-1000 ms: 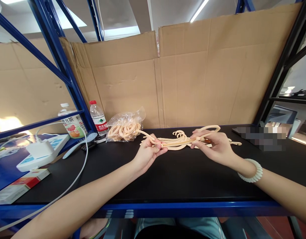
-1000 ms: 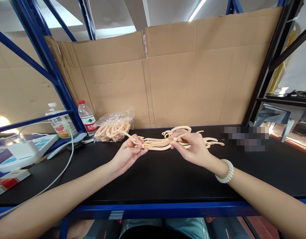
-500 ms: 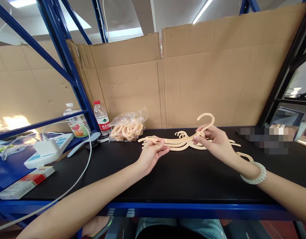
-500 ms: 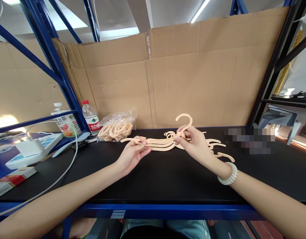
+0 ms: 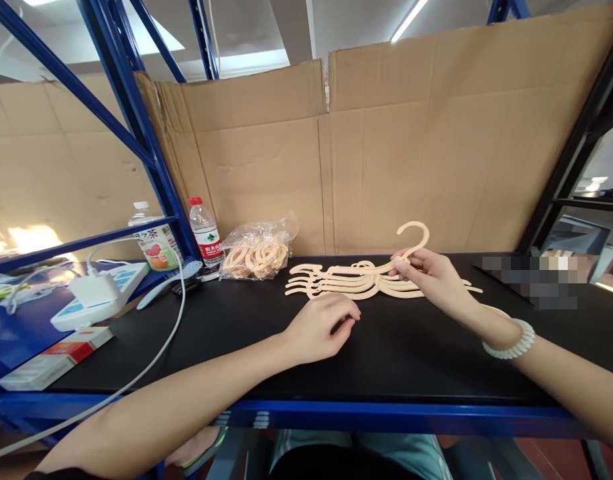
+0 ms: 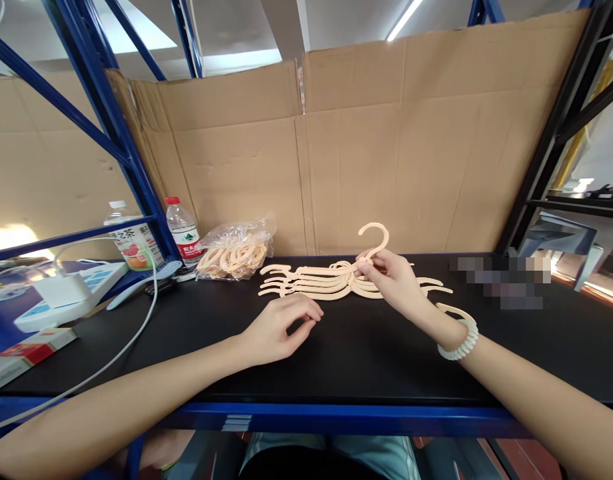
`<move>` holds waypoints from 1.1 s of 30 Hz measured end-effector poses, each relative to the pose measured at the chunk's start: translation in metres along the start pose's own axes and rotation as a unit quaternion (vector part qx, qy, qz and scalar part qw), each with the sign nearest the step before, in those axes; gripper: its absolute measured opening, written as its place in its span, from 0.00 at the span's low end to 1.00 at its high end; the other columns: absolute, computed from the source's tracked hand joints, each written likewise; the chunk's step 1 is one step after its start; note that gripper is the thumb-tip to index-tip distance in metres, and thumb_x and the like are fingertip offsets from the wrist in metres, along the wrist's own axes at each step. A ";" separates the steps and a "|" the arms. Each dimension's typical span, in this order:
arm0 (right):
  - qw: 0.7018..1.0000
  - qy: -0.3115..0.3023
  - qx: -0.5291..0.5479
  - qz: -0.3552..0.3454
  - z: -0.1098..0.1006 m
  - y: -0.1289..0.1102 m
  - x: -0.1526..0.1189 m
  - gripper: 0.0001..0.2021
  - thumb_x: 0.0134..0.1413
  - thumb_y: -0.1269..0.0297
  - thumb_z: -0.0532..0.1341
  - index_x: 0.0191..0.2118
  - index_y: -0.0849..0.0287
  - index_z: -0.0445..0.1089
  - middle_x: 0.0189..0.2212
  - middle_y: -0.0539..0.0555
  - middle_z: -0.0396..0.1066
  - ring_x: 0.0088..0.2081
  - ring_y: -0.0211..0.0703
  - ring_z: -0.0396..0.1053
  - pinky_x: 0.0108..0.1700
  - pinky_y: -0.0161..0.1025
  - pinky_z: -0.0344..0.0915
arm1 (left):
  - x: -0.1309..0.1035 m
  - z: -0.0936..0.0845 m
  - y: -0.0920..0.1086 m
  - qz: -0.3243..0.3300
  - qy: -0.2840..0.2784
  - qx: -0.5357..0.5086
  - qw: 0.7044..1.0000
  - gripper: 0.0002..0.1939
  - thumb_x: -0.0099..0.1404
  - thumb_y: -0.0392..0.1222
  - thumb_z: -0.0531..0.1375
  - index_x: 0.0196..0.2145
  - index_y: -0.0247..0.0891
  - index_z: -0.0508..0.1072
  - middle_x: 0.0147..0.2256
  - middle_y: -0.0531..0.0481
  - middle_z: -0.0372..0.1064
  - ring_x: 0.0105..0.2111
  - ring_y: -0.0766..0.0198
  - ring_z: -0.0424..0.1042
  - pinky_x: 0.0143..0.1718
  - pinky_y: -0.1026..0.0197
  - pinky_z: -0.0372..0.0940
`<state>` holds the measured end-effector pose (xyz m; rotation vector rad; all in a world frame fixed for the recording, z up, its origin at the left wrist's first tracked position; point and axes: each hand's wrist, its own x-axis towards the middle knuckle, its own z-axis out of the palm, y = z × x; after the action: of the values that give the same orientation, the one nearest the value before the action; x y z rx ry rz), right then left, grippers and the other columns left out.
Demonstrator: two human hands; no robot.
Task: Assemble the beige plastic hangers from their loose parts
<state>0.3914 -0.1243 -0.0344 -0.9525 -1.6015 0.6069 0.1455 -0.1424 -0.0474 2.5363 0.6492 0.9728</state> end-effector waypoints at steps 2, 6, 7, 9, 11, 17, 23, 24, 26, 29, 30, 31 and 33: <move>0.999 -0.039 -0.007 0.010 0.002 0.000 -0.001 0.20 0.51 0.46 0.62 0.36 0.61 0.68 0.29 0.55 0.72 0.34 0.44 0.71 0.35 0.39 0.67 | 0.000 -0.006 0.001 0.140 0.005 0.166 0.976 0.09 0.64 0.31 0.53 0.37 0.38 0.71 0.41 0.45 0.73 0.46 0.55 0.69 0.49 0.50 0.64; 0.996 -0.089 -0.027 0.019 0.008 0.004 -0.002 0.19 0.52 0.48 0.61 0.37 0.61 0.69 0.31 0.54 0.71 0.32 0.42 0.68 0.35 0.39 0.66 | 0.004 -0.015 -0.011 0.128 0.059 0.300 0.944 0.12 0.65 0.35 0.55 0.47 0.36 0.66 0.47 0.42 0.70 0.47 0.54 0.68 0.48 0.50 0.64; 0.995 -0.097 -0.023 0.027 0.009 0.006 -0.003 0.18 0.52 0.48 0.61 0.36 0.61 0.70 0.31 0.54 0.71 0.31 0.41 0.68 0.34 0.39 0.66 | 0.005 -0.016 -0.016 0.100 0.054 0.310 0.944 0.12 0.65 0.37 0.56 0.47 0.36 0.66 0.45 0.43 0.70 0.45 0.55 0.69 0.45 0.52 0.65; 0.993 -0.109 -0.011 0.047 0.012 0.009 -0.002 0.17 0.50 0.49 0.63 0.35 0.61 0.70 0.31 0.54 0.71 0.29 0.39 0.67 0.34 0.39 0.66 | 0.005 -0.015 -0.024 0.055 0.027 0.320 0.946 0.08 0.65 0.38 0.56 0.43 0.38 0.67 0.40 0.47 0.72 0.39 0.58 0.72 0.39 0.57 0.66; 0.992 -0.111 -0.019 0.056 0.013 0.013 -0.001 0.16 0.49 0.52 0.63 0.33 0.61 0.70 0.32 0.54 0.71 0.29 0.39 0.67 0.34 0.39 0.66 | 0.004 -0.013 -0.029 0.026 0.003 0.331 0.943 0.04 0.65 0.37 0.55 0.38 0.39 0.69 0.36 0.50 0.72 0.35 0.61 0.72 0.34 0.61 0.65; 0.980 -0.137 -0.126 0.074 0.008 0.023 0.002 0.21 0.45 0.65 0.65 0.47 0.58 0.65 0.28 0.49 0.71 0.32 0.41 0.70 0.36 0.38 0.66 | 0.003 -0.013 -0.029 -0.032 -0.025 0.368 0.929 0.01 0.61 0.37 0.58 0.32 0.40 0.70 0.31 0.53 0.72 0.35 0.60 0.72 0.31 0.62 0.62; 0.960 -0.143 -0.233 0.063 0.007 0.027 0.001 0.23 0.47 0.72 0.63 0.51 0.58 0.63 0.30 0.49 0.73 0.31 0.40 0.71 0.37 0.38 0.67 | 0.004 -0.013 -0.037 -0.029 -0.051 0.363 0.930 0.04 0.63 0.37 0.57 0.32 0.39 0.71 0.33 0.52 0.72 0.37 0.60 0.71 0.34 0.61 0.64; 0.957 -0.143 -0.248 0.055 0.007 0.027 0.001 0.22 0.47 0.73 0.63 0.50 0.59 0.64 0.29 0.49 0.73 0.31 0.40 0.71 0.37 0.38 0.67 | 0.004 -0.012 -0.038 -0.023 -0.051 0.361 0.931 0.05 0.64 0.36 0.56 0.33 0.39 0.71 0.34 0.51 0.72 0.38 0.60 0.71 0.36 0.60 0.64; 0.950 -0.145 -0.275 0.038 0.008 0.027 0.000 0.19 0.50 0.72 0.61 0.49 0.59 0.65 0.30 0.50 0.72 0.31 0.41 0.70 0.38 0.39 0.67 | 0.004 -0.011 -0.041 -0.014 -0.043 0.357 0.933 0.07 0.65 0.34 0.53 0.36 0.38 0.72 0.37 0.49 0.72 0.40 0.59 0.70 0.39 0.59 0.66; 0.933 -0.128 -0.336 -0.002 0.009 0.026 -0.002 0.15 0.54 0.69 0.58 0.48 0.62 0.67 0.37 0.56 0.72 0.41 0.47 0.70 0.45 0.43 0.66 | 0.004 -0.008 -0.041 0.005 -0.033 0.355 0.934 0.12 0.66 0.31 0.50 0.39 0.37 0.72 0.40 0.46 0.71 0.43 0.56 0.69 0.43 0.55 0.66; 0.925 -0.122 -0.361 -0.018 0.010 0.026 -0.003 0.15 0.55 0.68 0.57 0.49 0.63 0.68 0.40 0.59 0.71 0.45 0.50 0.68 0.48 0.45 0.65 | 0.004 -0.007 -0.039 0.010 -0.031 0.347 0.937 0.12 0.66 0.31 0.50 0.41 0.37 0.72 0.41 0.45 0.71 0.44 0.56 0.69 0.45 0.54 0.66; 0.915 -0.121 -0.382 -0.035 0.011 0.026 -0.005 0.17 0.56 0.66 0.55 0.51 0.64 0.67 0.44 0.61 0.70 0.49 0.52 0.66 0.51 0.46 0.63 | 0.003 -0.005 -0.038 0.012 -0.029 0.334 0.942 0.12 0.66 0.32 0.50 0.42 0.37 0.71 0.43 0.44 0.71 0.45 0.55 0.68 0.47 0.52 0.65; 0.896 -0.135 -0.419 -0.057 0.014 0.027 -0.008 0.22 0.59 0.62 0.53 0.56 0.67 0.63 0.52 0.65 0.65 0.56 0.56 0.59 0.57 0.49 0.58 | 0.002 -0.002 -0.033 0.005 -0.034 0.307 0.951 0.14 0.68 0.38 0.50 0.48 0.36 0.69 0.49 0.42 0.69 0.51 0.54 0.66 0.52 0.49 0.62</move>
<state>0.3854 -0.1151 -0.0641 -1.4172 -2.2121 -0.0849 0.1355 -0.1138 -0.0604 3.0856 1.0523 0.7627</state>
